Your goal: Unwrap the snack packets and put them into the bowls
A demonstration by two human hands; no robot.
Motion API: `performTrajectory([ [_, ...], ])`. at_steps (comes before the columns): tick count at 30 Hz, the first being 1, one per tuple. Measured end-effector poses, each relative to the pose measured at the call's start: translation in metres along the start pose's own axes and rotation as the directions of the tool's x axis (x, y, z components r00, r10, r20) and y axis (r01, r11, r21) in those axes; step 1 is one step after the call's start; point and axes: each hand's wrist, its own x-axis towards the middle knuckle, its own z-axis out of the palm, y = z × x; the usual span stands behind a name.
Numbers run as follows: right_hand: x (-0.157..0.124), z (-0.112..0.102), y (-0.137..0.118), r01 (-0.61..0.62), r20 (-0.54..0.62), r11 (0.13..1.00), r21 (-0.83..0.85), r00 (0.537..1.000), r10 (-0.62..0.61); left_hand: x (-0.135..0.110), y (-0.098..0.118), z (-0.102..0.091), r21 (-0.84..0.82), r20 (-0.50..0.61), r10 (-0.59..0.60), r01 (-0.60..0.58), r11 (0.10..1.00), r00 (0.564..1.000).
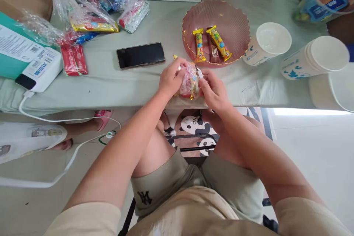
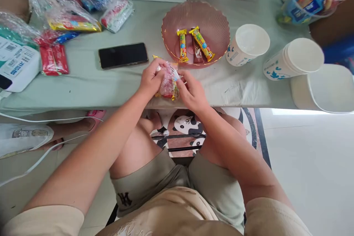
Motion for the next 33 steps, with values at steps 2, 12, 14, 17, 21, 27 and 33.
performTrajectory([
  [2,0.004,0.004,0.000,-0.014,0.015,0.997,0.069,1.000,0.013,-0.003,0.004,-0.003,0.021,0.030,0.009,-0.010,1.000,0.999],
  [12,0.008,0.006,-0.010,-0.105,0.176,0.984,0.146,0.981,0.079,-0.008,0.033,-0.051,0.173,0.440,-0.043,-0.037,0.984,0.897],
  [14,0.006,0.006,-0.009,-0.195,0.202,0.943,0.269,0.969,0.143,-0.005,0.032,-0.050,0.148,0.417,0.003,-0.072,0.986,0.909],
  [17,0.001,0.006,-0.011,-0.304,0.238,0.830,0.467,0.948,0.214,-0.007,0.030,-0.046,0.109,0.358,0.095,-0.143,0.984,0.929],
  [21,-0.001,0.005,-0.016,-0.317,0.237,0.733,0.602,0.947,0.215,-0.013,0.027,-0.046,0.102,0.259,0.127,-0.158,0.982,0.958],
  [27,-0.001,0.004,-0.015,-0.321,0.238,0.688,0.651,0.947,0.216,-0.013,0.022,-0.047,0.143,0.243,0.090,-0.128,0.981,0.966],
  [33,-0.003,-0.002,-0.014,-0.310,0.188,0.694,0.650,0.950,0.249,-0.018,0.019,-0.046,0.186,0.177,0.200,-0.232,0.955,0.964],
])
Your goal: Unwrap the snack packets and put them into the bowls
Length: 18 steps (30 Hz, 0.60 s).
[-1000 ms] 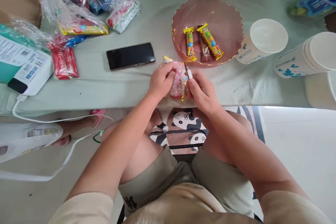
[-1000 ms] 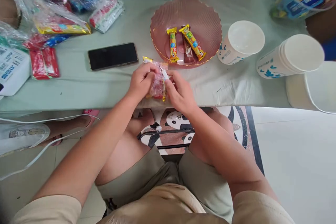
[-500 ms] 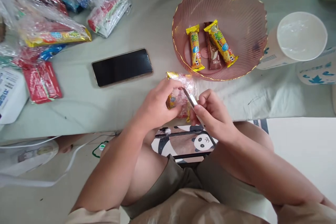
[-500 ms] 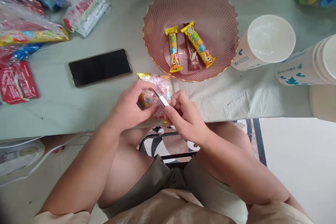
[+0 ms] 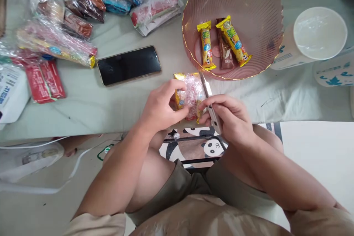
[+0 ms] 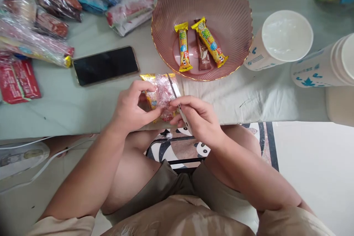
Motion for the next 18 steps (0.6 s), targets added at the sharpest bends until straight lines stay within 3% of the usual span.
performTrajectory([
  [3,-0.001,-0.002,-0.002,0.040,0.094,0.997,0.059,0.995,-0.045,0.000,-0.001,0.001,-0.022,0.005,0.003,-0.003,1.000,1.000],
  [5,-0.001,-0.003,0.000,0.147,0.142,0.987,0.064,0.978,-0.155,0.002,-0.002,0.001,-0.045,0.017,-0.016,0.017,0.999,1.000],
  [8,-0.001,-0.004,0.006,0.323,0.110,0.942,-0.091,0.943,-0.313,0.003,-0.002,0.001,-0.070,0.020,-0.037,0.038,0.997,0.999],
  [11,-0.002,-0.004,0.006,0.454,0.084,0.827,-0.333,0.887,-0.453,0.003,0.000,0.001,-0.083,0.009,-0.031,0.032,0.996,0.999],
  [15,-0.001,0.000,-0.003,0.362,0.040,0.657,-0.662,0.892,-0.451,0.003,0.003,0.003,-0.097,-0.003,-0.001,0.001,0.995,1.000],
  [18,0.004,0.003,-0.003,0.476,0.130,0.518,-0.711,0.813,-0.568,0.003,0.005,0.006,-0.108,-0.008,0.012,-0.013,0.994,1.000],
])
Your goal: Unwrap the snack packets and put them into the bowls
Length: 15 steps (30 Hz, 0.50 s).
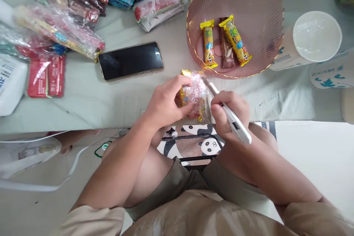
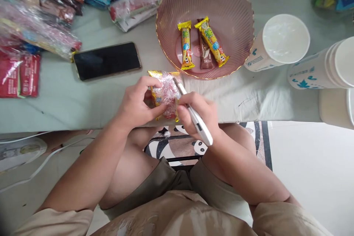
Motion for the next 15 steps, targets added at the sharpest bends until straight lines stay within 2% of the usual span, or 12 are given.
performTrajectory([
  [1,0.001,0.002,0.001,0.046,0.001,0.999,-0.002,0.999,-0.046,0.000,0.000,0.001,-0.010,-0.003,-0.001,0.001,1.000,1.000],
  [3,0.001,0.004,0.003,0.062,0.054,0.998,0.007,0.997,-0.062,0.000,0.001,0.002,-0.037,-0.011,-0.027,0.026,0.999,1.000],
  [5,0.000,0.005,0.004,0.074,0.101,0.997,-0.001,0.992,-0.074,0.000,0.001,0.002,-0.064,-0.013,-0.083,0.082,0.995,0.997],
  [8,-0.004,0.006,0.003,0.171,0.143,0.982,-0.079,0.977,-0.159,0.000,0.000,0.001,-0.096,-0.028,-0.179,0.175,0.980,0.983],
  [11,-0.007,0.008,0.002,0.269,0.180,0.954,-0.135,0.953,-0.243,0.000,-0.005,0.000,-0.121,-0.092,-0.231,0.220,0.968,0.968],
  [15,-0.009,0.013,0.001,0.356,0.210,0.923,-0.148,0.923,-0.322,0.002,-0.013,-0.007,-0.119,-0.225,-0.215,0.192,0.974,0.950],
])
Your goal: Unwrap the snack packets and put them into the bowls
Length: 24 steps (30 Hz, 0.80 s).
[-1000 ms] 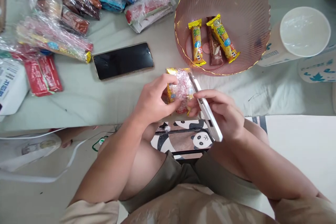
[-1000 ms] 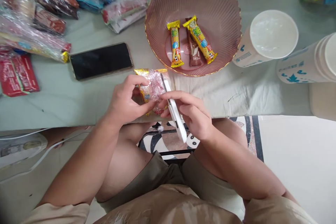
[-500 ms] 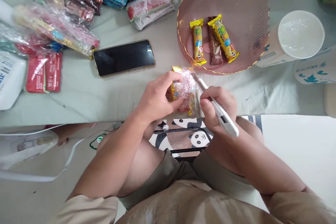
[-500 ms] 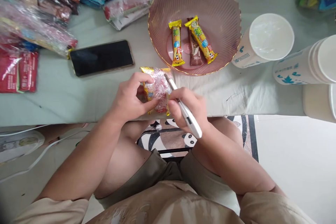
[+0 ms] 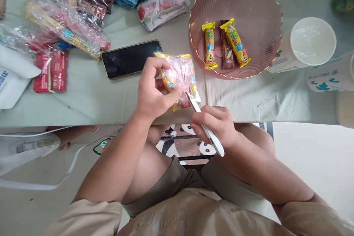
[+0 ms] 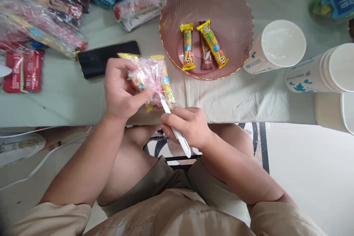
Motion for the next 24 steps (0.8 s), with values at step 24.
performTrajectory([
  [24,-0.011,-0.022,0.065,0.005,0.273,0.962,-0.272,0.959,0.072,0.016,-0.022,-0.002,-0.278,-0.128,-0.049,0.012,0.961,0.991],
])
